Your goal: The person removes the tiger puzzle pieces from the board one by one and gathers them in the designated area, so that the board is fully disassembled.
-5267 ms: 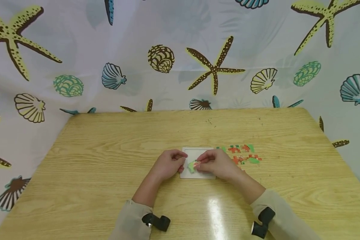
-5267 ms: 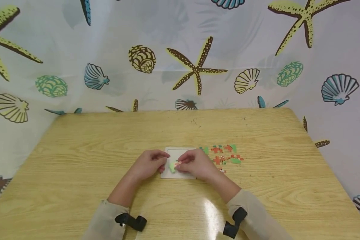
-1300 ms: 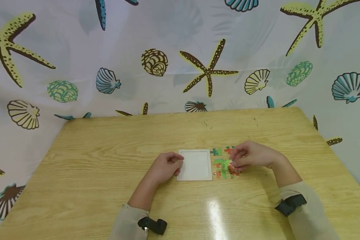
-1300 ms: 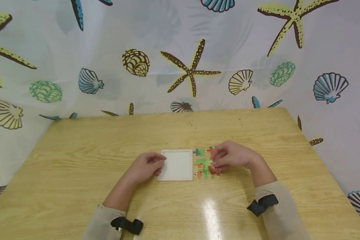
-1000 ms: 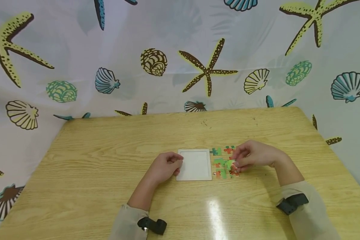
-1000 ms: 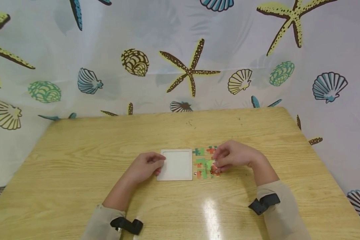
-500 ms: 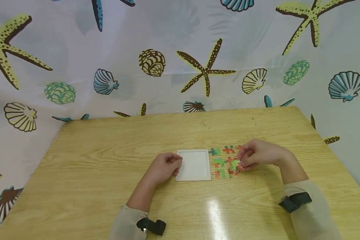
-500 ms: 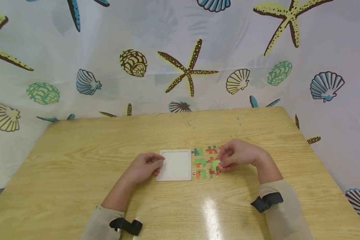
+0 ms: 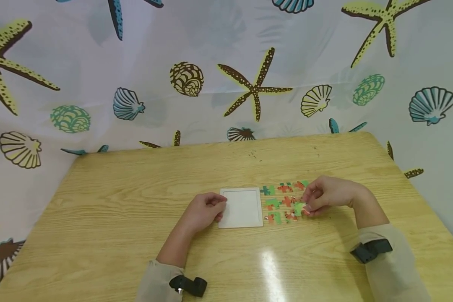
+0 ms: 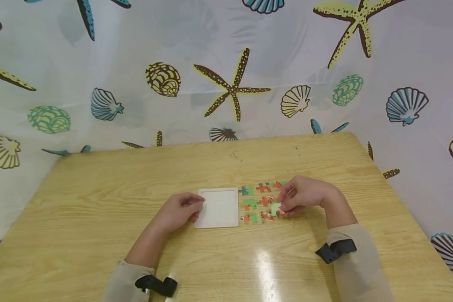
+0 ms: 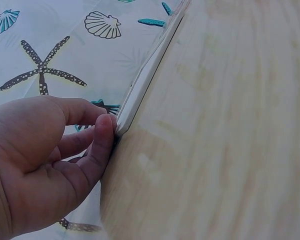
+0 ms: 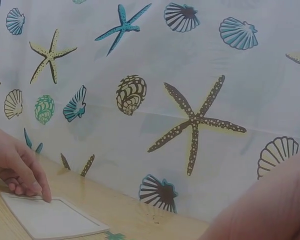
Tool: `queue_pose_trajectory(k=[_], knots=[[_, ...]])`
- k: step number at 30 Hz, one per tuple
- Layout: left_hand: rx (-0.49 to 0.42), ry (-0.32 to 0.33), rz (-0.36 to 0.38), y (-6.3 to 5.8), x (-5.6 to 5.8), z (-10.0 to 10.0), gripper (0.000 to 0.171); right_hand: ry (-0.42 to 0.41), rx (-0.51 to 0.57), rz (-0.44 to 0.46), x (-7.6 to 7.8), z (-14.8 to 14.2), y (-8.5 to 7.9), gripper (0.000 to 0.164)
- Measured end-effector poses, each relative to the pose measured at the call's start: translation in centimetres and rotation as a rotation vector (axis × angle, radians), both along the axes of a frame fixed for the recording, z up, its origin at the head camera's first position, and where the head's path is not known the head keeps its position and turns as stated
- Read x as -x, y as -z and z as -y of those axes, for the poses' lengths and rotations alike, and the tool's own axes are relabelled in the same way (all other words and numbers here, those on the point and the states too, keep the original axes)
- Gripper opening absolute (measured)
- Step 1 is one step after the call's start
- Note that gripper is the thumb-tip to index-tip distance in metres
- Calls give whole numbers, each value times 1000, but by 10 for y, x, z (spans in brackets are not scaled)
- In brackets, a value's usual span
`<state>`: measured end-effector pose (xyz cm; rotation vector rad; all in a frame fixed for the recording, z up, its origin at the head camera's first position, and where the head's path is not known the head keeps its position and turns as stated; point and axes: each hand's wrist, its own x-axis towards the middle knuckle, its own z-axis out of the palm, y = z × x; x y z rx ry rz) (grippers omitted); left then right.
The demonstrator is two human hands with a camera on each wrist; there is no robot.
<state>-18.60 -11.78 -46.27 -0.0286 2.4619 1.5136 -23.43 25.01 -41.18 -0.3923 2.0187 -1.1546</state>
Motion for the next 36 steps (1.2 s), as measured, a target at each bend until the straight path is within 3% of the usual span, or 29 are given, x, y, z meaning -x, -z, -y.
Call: queue_pose_trajectory(k=[36], knots=[[30, 23, 1, -1, 3, -3, 20, 108, -174, -12, -2, -7, 0, 6]])
